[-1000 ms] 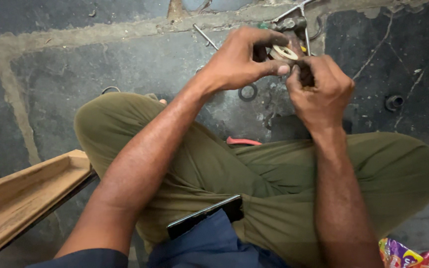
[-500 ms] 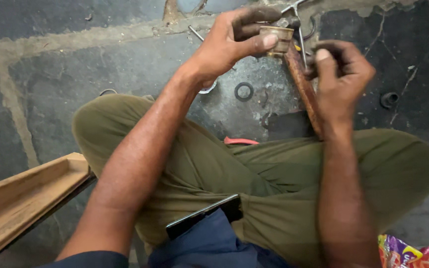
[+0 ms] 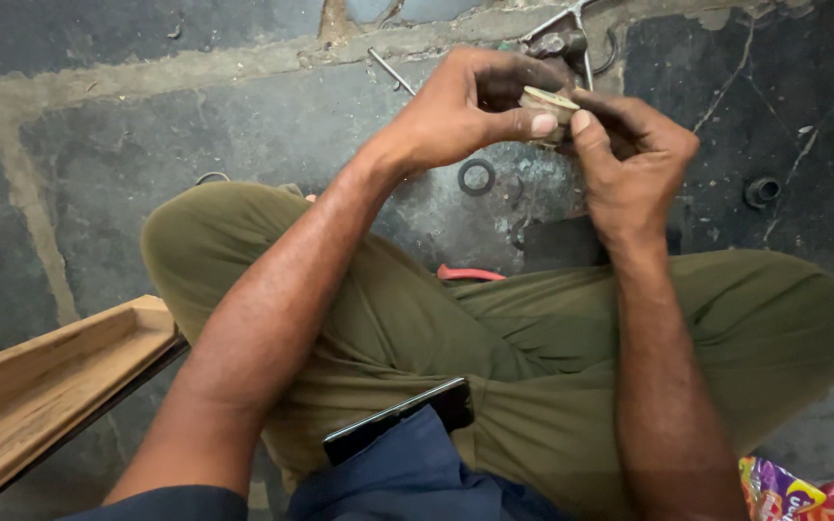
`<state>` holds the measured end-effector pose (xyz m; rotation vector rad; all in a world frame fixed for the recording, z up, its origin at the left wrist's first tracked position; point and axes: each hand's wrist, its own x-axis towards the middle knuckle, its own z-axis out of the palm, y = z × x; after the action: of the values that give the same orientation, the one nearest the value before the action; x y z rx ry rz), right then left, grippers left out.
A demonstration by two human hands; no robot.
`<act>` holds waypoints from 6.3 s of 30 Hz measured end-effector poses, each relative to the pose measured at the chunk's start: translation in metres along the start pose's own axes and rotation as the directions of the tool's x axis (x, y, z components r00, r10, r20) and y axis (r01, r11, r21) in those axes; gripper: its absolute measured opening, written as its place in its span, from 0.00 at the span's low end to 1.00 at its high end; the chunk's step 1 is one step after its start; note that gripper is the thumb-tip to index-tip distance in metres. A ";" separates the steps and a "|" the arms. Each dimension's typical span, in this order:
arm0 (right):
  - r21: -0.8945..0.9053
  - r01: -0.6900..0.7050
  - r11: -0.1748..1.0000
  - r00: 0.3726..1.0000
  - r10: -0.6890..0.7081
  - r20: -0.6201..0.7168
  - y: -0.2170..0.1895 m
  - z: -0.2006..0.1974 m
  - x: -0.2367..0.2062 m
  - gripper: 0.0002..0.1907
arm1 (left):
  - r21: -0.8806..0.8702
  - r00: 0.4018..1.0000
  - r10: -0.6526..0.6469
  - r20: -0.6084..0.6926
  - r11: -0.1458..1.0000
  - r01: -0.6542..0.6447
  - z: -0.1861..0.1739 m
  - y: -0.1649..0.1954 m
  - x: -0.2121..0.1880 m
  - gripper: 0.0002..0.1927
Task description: The person sits on the floor and uses a hammer and metal rod to repeatedly strike a small metal cylinder. They then insert a white ring into the cylinder and continue to hammer it into place.
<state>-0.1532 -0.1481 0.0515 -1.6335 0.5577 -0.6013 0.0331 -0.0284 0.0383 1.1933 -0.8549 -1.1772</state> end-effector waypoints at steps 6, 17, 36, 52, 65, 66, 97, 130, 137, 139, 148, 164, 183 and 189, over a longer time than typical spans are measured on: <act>-0.165 -0.035 0.986 0.999 0.030 -0.028 0.005 0.001 -0.003 0.08 | 0.077 1.000 -0.005 -0.005 0.997 0.005 0.003 -0.002 -0.001 0.21; 0.168 -0.080 0.982 0.996 0.085 -0.028 0.007 0.002 0.002 0.09 | -0.035 1.000 0.030 -0.004 0.999 -0.030 -0.001 0.001 0.001 0.21; 0.047 -0.041 0.998 0.989 0.047 -0.139 0.015 0.003 0.000 0.09 | -0.013 0.999 -0.009 -0.045 1.000 0.009 0.002 0.001 0.000 0.19; -0.326 0.142 0.935 0.980 -0.180 -0.089 0.020 0.006 -0.005 0.16 | 0.352 0.984 0.038 -0.173 0.936 0.025 0.010 0.001 -0.001 0.23; -0.428 0.110 0.897 0.984 -0.160 -0.082 0.025 -0.011 0.003 0.27 | 0.047 0.999 0.043 0.002 0.998 -0.043 0.005 -0.001 0.000 0.22; -0.478 0.107 0.872 0.981 -0.171 -0.093 0.025 -0.015 0.005 0.28 | 0.000 0.999 0.048 0.014 0.999 -0.048 0.003 0.000 -0.001 0.22; 0.209 -0.103 0.972 0.994 0.106 -0.001 0.014 0.006 0.001 0.13 | -0.288 0.988 -0.137 -0.072 0.951 0.111 -0.001 -0.013 0.004 0.25; 0.566 -0.379 0.732 0.925 0.283 0.254 0.012 0.001 -0.001 0.27 | -0.382 0.965 -0.257 -0.052 0.898 0.218 0.009 -0.017 0.007 0.40; 0.312 -0.154 0.938 0.987 0.128 0.102 0.020 0.004 0.002 0.28 | -0.451 0.924 -0.347 -0.162 0.859 0.244 0.005 -0.034 0.009 0.27; 0.336 -0.162 0.928 0.986 0.162 0.027 0.021 0.002 0.003 0.28 | -0.533 0.909 -0.371 -0.192 0.817 0.221 0.004 -0.035 0.009 0.25; 0.471 -0.295 0.831 0.949 0.314 0.040 0.021 -0.001 0.002 0.32 | -0.689 0.948 -0.273 -0.165 0.719 0.087 0.005 -0.020 0.000 0.44; 0.232 -0.218 0.948 0.975 0.203 0.088 0.017 0.008 0.001 0.22 | -0.649 0.944 -0.311 -0.106 0.741 0.171 0.010 -0.024 0.002 0.43; 0.479 -0.132 0.868 0.991 0.122 0.052 0.014 0.003 -0.001 0.14 | -0.326 0.998 0.018 -0.067 0.945 -0.039 0.014 -0.018 -0.002 0.33; 0.486 -0.147 0.862 0.989 0.132 0.063 0.011 0.002 -0.001 0.16 | -0.303 0.992 0.102 -0.081 0.945 -0.122 0.015 -0.026 -0.002 0.41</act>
<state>-0.1526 -0.1473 0.0406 -1.1079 0.4519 -0.5562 0.0130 -0.0292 0.0158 0.9106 -0.6529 -1.1258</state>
